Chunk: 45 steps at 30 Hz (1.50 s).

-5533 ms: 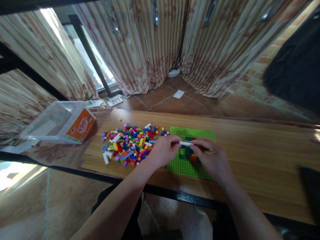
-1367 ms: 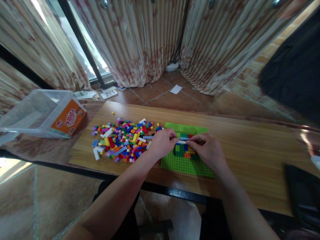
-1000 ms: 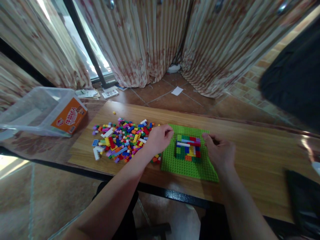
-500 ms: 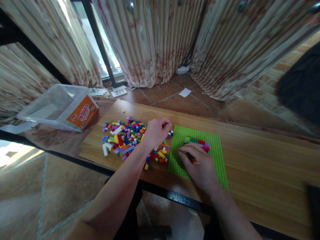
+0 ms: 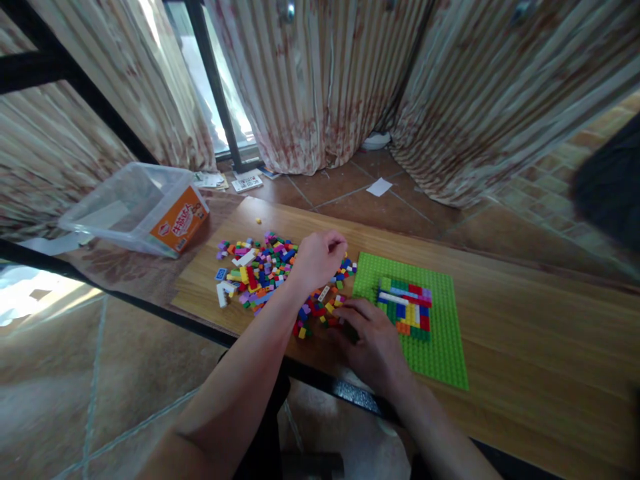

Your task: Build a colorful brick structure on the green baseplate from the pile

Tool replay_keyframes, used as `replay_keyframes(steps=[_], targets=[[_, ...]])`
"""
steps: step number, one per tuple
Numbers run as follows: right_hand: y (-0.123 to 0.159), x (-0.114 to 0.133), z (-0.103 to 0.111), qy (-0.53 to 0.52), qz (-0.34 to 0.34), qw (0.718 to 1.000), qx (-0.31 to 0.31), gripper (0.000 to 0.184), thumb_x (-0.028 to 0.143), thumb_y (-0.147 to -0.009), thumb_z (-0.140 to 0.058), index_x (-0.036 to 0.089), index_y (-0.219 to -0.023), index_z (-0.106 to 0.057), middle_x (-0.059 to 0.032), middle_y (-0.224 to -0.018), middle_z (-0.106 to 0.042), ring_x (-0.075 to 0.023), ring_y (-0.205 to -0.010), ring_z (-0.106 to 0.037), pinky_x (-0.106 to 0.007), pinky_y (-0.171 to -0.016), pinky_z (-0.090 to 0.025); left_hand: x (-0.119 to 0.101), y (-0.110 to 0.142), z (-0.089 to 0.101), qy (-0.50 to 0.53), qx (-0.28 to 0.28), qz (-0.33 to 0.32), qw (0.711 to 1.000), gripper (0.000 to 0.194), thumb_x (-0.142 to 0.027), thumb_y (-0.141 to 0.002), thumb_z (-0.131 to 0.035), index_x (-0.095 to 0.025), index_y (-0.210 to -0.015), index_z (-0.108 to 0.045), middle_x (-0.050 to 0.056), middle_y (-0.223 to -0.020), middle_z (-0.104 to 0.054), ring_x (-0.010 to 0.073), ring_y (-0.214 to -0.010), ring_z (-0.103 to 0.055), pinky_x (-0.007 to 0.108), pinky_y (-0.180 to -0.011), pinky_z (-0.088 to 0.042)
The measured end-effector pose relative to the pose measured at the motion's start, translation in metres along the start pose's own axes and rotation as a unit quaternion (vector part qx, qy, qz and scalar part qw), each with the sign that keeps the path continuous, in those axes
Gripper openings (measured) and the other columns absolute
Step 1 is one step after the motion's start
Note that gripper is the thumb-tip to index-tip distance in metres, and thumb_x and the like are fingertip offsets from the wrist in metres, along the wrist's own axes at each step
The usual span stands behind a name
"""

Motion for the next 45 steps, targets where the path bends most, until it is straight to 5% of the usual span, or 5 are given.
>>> replay_keyframes(steps=[5,15,23,35,45], targets=[[0.000,-0.007,-0.003,-0.001,-0.011,1.000,-0.020,0.015,0.021,-0.086,-0.064,0.020,-0.100,-0.071,-0.0099,-0.104,-0.070,-0.0244,-0.094,-0.066,-0.040,-0.080,-0.056,0.000,0.000,0.002,-0.011,0.019,0.009,1.000,0.018,-0.016,-0.086,-0.053,-0.015,-0.080,-0.070,0.005,-0.082,-0.074,0.0149,-0.075,-0.066,0.024,-0.070,-0.051],[-0.002,-0.005,0.007,-0.076,-0.005,0.995,-0.069,0.016,0.013,-0.090,-0.057,0.018,-0.101,-0.067,-0.0092,-0.105,-0.067,-0.0179,-0.094,-0.067,-0.028,-0.081,-0.057,0.007,0.013,0.008,-0.170,0.242,-0.005,0.955,0.027,-0.008,-0.068,-0.064,-0.016,-0.093,-0.071,0.003,-0.086,-0.075,0.0174,-0.077,-0.068,0.024,-0.068,-0.049],[-0.002,0.000,0.010,-0.081,0.004,0.994,-0.080,0.015,0.014,-0.092,-0.056,0.017,-0.098,-0.068,-0.0091,-0.105,-0.067,-0.0167,-0.094,-0.066,-0.028,-0.083,-0.056,0.005,0.017,-0.003,-0.255,0.253,-0.026,0.933,0.032,-0.003,-0.067,-0.058,-0.021,-0.089,-0.072,0.001,-0.084,-0.074,0.0176,-0.075,-0.066,0.025,-0.065,-0.045],[-0.004,-0.024,0.057,-0.029,-0.061,0.977,-0.202,0.012,0.017,-0.091,-0.058,0.019,-0.093,-0.069,-0.0052,-0.092,-0.071,-0.0159,-0.087,-0.068,-0.030,-0.081,-0.055,-0.018,0.019,-0.015,-0.049,0.244,-0.119,0.961,0.022,-0.013,-0.084,-0.058,-0.016,-0.104,-0.067,0.003,-0.085,-0.071,0.0148,-0.076,-0.064,0.024,-0.070,-0.048],[-0.004,-0.017,0.048,-0.016,-0.026,0.986,-0.162,0.013,0.018,-0.091,-0.056,0.021,-0.092,-0.069,-0.0050,-0.092,-0.072,-0.0165,-0.084,-0.070,-0.029,-0.073,-0.057,-0.011,0.018,-0.012,-0.079,0.259,-0.073,0.960,0.026,-0.013,-0.077,-0.066,-0.016,-0.103,-0.070,0.002,-0.082,-0.073,0.0153,-0.072,-0.065,0.024,-0.066,-0.048]])
Point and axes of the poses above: each hand's wrist, its own y-axis away from the middle knuckle, its own z-axis out of the back of the hand, x = y × z, the point moved 7 cm from there along -y, towards the middle knuckle
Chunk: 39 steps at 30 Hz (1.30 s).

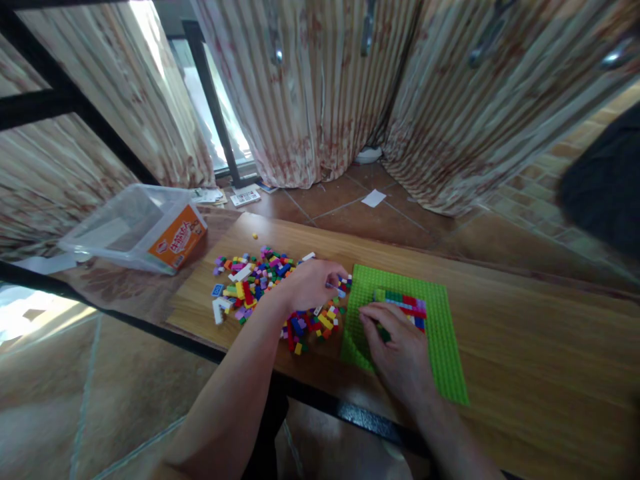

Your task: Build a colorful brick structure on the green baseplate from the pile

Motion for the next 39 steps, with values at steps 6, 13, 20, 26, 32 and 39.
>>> replay_keyframes(steps=[6,13,20,26,32,39], targets=[[0.000,0.000,-0.001,0.000,0.021,1.000,-0.005,0.014,0.019,-0.092,-0.056,0.020,-0.091,-0.069,-0.0050,-0.090,-0.072,-0.0163,-0.082,-0.070,-0.028,-0.072,-0.057,0.016,0.012,0.029,-0.018,-0.040,0.021,0.999,0.031,-0.013,-0.079,-0.062,-0.012,-0.109,-0.069,0.005,-0.088,-0.075,0.0170,-0.078,-0.068,0.027,-0.071,-0.050],[0.004,-0.002,-0.005,-0.007,0.000,1.000,0.021,0.015,0.023,-0.093,-0.055,0.022,-0.092,-0.070,-0.0051,-0.092,-0.073,-0.0177,-0.084,-0.071,-0.031,-0.073,-0.058,0.055,0.026,0.054,-0.057,-0.059,0.087,0.993,0.032,-0.010,-0.073,-0.061,-0.016,-0.102,-0.074,0.005,-0.094,-0.076,0.0180,-0.087,-0.069,0.027,-0.080,-0.054],[0.005,-0.003,-0.007,-0.013,0.012,0.999,0.028,0.014,0.022,-0.092,-0.056,0.020,-0.092,-0.070,-0.0053,-0.090,-0.072,-0.0165,-0.082,-0.070,-0.028,-0.073,-0.057,0.056,0.029,0.055,-0.120,-0.036,0.142,0.982,0.036,-0.008,-0.072,-0.063,-0.019,-0.104,-0.075,0.006,-0.097,-0.077,0.0208,-0.088,-0.070,0.029,-0.081,-0.053],[0.006,-0.004,-0.010,-0.017,0.017,0.999,0.043,0.013,0.021,-0.093,-0.055,0.021,-0.093,-0.068,-0.0042,-0.090,-0.071,-0.0153,-0.082,-0.070,-0.028,-0.073,-0.057,0.051,0.024,0.052,-0.137,-0.050,0.143,0.979,0.035,-0.013,-0.075,-0.064,-0.021,-0.107,-0.075,0.006,-0.097,-0.076,0.0219,-0.090,-0.069,0.031,-0.082,-0.052],[0.005,-0.002,-0.008,-0.018,0.019,0.999,0.037,0.014,0.022,-0.092,-0.055,0.022,-0.091,-0.069,-0.0039,-0.090,-0.073,-0.0161,-0.081,-0.070,-0.029,-0.071,-0.057,0.046,0.022,0.061,-0.107,-0.125,0.093,0.982,0.027,-0.013,-0.084,-0.051,-0.016,-0.095,-0.075,0.006,-0.091,-0.075,0.0175,-0.084,-0.067,0.027,-0.077,-0.050],[0.006,0.001,-0.012,-0.032,0.018,0.998,0.051,0.016,0.023,-0.093,-0.054,0.022,-0.091,-0.069,-0.0044,-0.089,-0.073,-0.0174,-0.081,-0.070,-0.030,-0.072,-0.058,0.066,0.041,0.070,-0.088,-0.077,0.151,0.982,0.030,-0.010,-0.073,-0.052,-0.016,-0.090,-0.076,0.003,-0.077,-0.073,0.0154,-0.070,-0.063,0.023,-0.065,-0.047]])
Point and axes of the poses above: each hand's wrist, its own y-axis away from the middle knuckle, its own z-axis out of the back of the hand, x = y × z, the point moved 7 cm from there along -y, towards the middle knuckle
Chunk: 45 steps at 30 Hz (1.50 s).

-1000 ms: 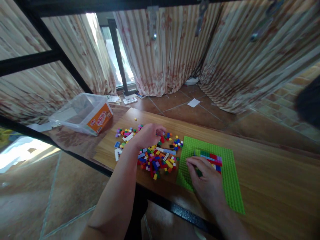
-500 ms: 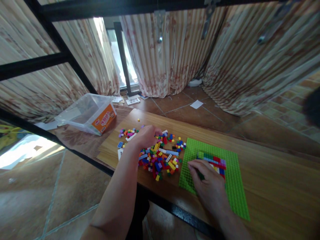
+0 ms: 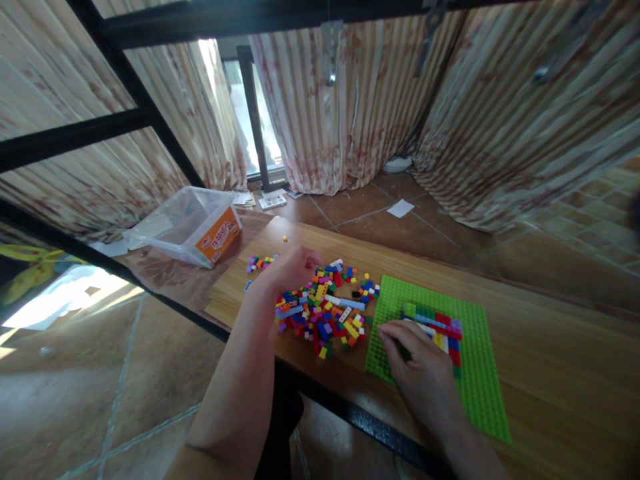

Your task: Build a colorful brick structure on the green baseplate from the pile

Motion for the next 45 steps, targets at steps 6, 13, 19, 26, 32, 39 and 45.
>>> replay_keyframes(steps=[6,13,19,26,32,39,45], targets=[[0.002,-0.001,-0.006,0.009,0.003,1.000,0.012,0.015,0.024,-0.094,-0.054,0.021,-0.091,-0.069,-0.0046,-0.090,-0.072,-0.0170,-0.082,-0.070,-0.029,-0.072,-0.057,0.016,0.009,0.008,-0.007,-0.006,0.026,1.000,0.030,-0.009,-0.069,-0.053,-0.015,-0.087,-0.077,0.002,-0.072,-0.072,0.0146,-0.066,-0.061,0.022,-0.060,-0.045],[0.006,0.000,-0.017,-0.003,0.000,1.000,0.028,0.016,0.025,-0.094,-0.054,0.022,-0.092,-0.069,-0.0045,-0.091,-0.072,-0.0166,-0.081,-0.070,-0.029,-0.072,-0.057,0.036,0.014,0.021,-0.027,-0.048,0.080,0.995,0.028,-0.014,-0.075,-0.054,-0.015,-0.092,-0.077,0.005,-0.080,-0.074,0.0160,-0.072,-0.064,0.023,-0.064,-0.047],[0.008,-0.002,-0.019,0.013,0.009,1.000,0.027,0.017,0.026,-0.095,-0.053,0.022,-0.093,-0.069,-0.0055,-0.092,-0.072,-0.0178,-0.081,-0.070,-0.031,-0.070,-0.057,0.061,0.037,0.048,-0.104,-0.089,0.203,0.970,0.021,-0.026,-0.079,-0.060,-0.017,-0.089,-0.076,0.006,-0.080,-0.074,0.0177,-0.073,-0.065,0.024,-0.064,-0.045],[0.008,-0.003,-0.024,0.021,0.018,0.999,0.027,0.016,0.027,-0.094,-0.054,0.022,-0.093,-0.069,-0.0047,-0.092,-0.072,-0.0174,-0.082,-0.070,-0.030,-0.071,-0.057,0.060,0.057,0.043,-0.140,0.015,0.245,0.959,0.036,-0.056,-0.069,-0.068,-0.021,-0.076,-0.073,0.004,-0.072,-0.071,0.0172,-0.064,-0.062,0.024,-0.051,-0.036],[0.005,0.002,-0.023,0.005,0.010,1.000,0.029,0.015,0.024,-0.094,-0.054,0.021,-0.091,-0.069,-0.0045,-0.092,-0.072,-0.0163,-0.082,-0.070,-0.028,-0.072,-0.057,0.056,0.049,0.027,-0.132,0.044,0.226,0.964,0.019,-0.036,-0.066,-0.073,-0.020,-0.066,-0.065,0.000,-0.060,-0.064,0.0153,-0.058,-0.058,0.024,-0.050,-0.035],[0.003,0.001,-0.025,-0.018,-0.028,0.998,0.045,0.017,0.020,-0.093,-0.053,0.021,-0.092,-0.070,-0.0047,-0.094,-0.072,-0.0163,-0.085,-0.068,-0.028,-0.075,-0.055,0.054,0.046,0.030,-0.020,0.028,0.182,0.983,0.029,-0.032,-0.064,-0.073,-0.015,-0.088,-0.069,0.001,-0.070,-0.067,0.0168,-0.062,-0.061,0.024,-0.053,-0.040],[0.000,-0.002,-0.021,-0.093,-0.104,0.990,0.021,0.016,0.029,-0.092,-0.056,0.022,-0.097,-0.070,-0.0049,-0.093,-0.072,-0.0168,-0.085,-0.068,-0.029,-0.075,-0.054,-0.011,0.020,-0.003,0.187,-0.026,0.028,0.982,0.022,-0.032,-0.079,-0.065,-0.012,-0.087,-0.068,0.004,-0.076,-0.069,0.0158,-0.068,-0.060,0.025,-0.061,-0.045]])
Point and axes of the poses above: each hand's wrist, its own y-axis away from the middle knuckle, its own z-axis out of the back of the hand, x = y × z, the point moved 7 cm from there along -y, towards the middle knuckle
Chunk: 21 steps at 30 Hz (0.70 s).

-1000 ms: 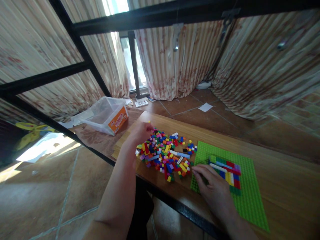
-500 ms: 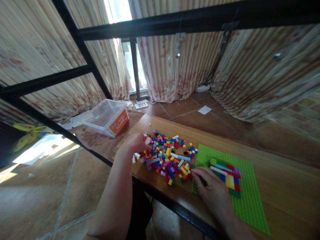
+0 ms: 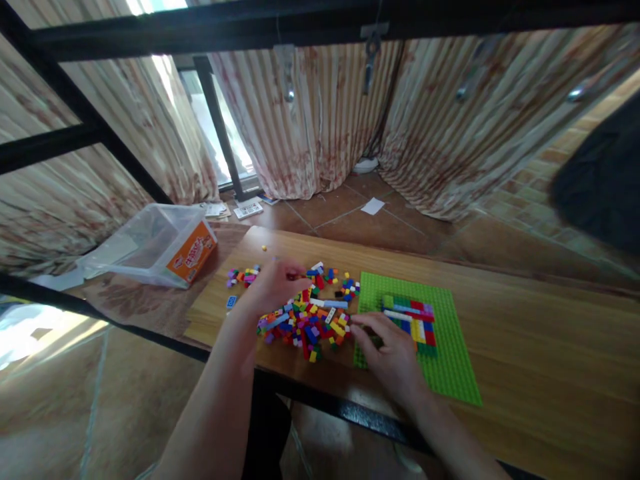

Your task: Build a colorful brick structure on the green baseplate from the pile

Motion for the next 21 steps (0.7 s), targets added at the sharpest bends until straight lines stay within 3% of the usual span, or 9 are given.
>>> replay_keyframes(steps=[2,4,7,13,21], targets=[[-0.002,-0.002,0.004,-0.033,-0.040,0.998,-0.018,0.019,0.033,-0.090,-0.060,0.022,-0.102,-0.070,-0.0044,-0.091,-0.072,-0.0166,-0.080,-0.067,-0.029,-0.072,-0.054,-0.016,-0.005,-0.033,0.025,0.017,-0.021,0.999,0.018,-0.030,-0.079,-0.067,-0.014,-0.085,-0.069,0.003,-0.077,-0.070,0.0151,-0.071,-0.061,0.025,-0.064,-0.047],[-0.003,-0.006,0.007,-0.071,-0.079,0.994,-0.031,0.025,0.037,-0.088,-0.063,0.021,-0.106,-0.069,-0.0035,-0.088,-0.071,-0.0161,-0.075,-0.066,-0.029,-0.070,-0.053,-0.032,-0.007,-0.063,0.114,0.038,-0.042,0.992,0.015,-0.027,-0.078,-0.068,-0.014,-0.085,-0.069,0.003,-0.079,-0.070,0.0149,-0.073,-0.063,0.025,-0.067,-0.048],[-0.006,-0.013,0.012,-0.131,-0.123,0.982,-0.050,0.026,0.038,-0.084,-0.065,0.020,-0.102,-0.070,-0.0029,-0.082,-0.071,-0.0161,-0.072,-0.064,-0.030,-0.068,-0.053,-0.043,-0.005,-0.091,0.185,0.047,-0.042,0.981,0.013,-0.022,-0.075,-0.071,-0.013,-0.084,-0.068,0.003,-0.080,-0.070,0.0145,-0.074,-0.063,0.025,-0.068,-0.048],[-0.009,-0.027,0.015,-0.241,-0.183,0.950,-0.075,0.028,0.043,-0.075,-0.072,0.019,-0.090,-0.071,-0.0040,-0.078,-0.072,-0.0169,-0.070,-0.064,-0.031,-0.066,-0.053,-0.044,-0.003,-0.101,0.243,0.034,-0.037,0.969,0.020,-0.027,-0.074,-0.074,-0.013,-0.087,-0.069,0.004,-0.083,-0.070,0.0144,-0.076,-0.063,0.026,-0.069,-0.048],[-0.009,-0.031,0.014,-0.302,-0.224,0.924,-0.075,0.025,0.040,-0.068,-0.078,0.019,-0.082,-0.073,-0.0016,-0.070,-0.071,-0.0127,-0.057,-0.060,-0.028,-0.057,-0.051,-0.045,-0.005,-0.102,0.297,0.054,-0.036,0.953,0.021,-0.027,-0.071,-0.076,-0.013,-0.084,-0.069,0.003,-0.081,-0.070,0.0126,-0.073,-0.061,0.024,-0.067,-0.048]])
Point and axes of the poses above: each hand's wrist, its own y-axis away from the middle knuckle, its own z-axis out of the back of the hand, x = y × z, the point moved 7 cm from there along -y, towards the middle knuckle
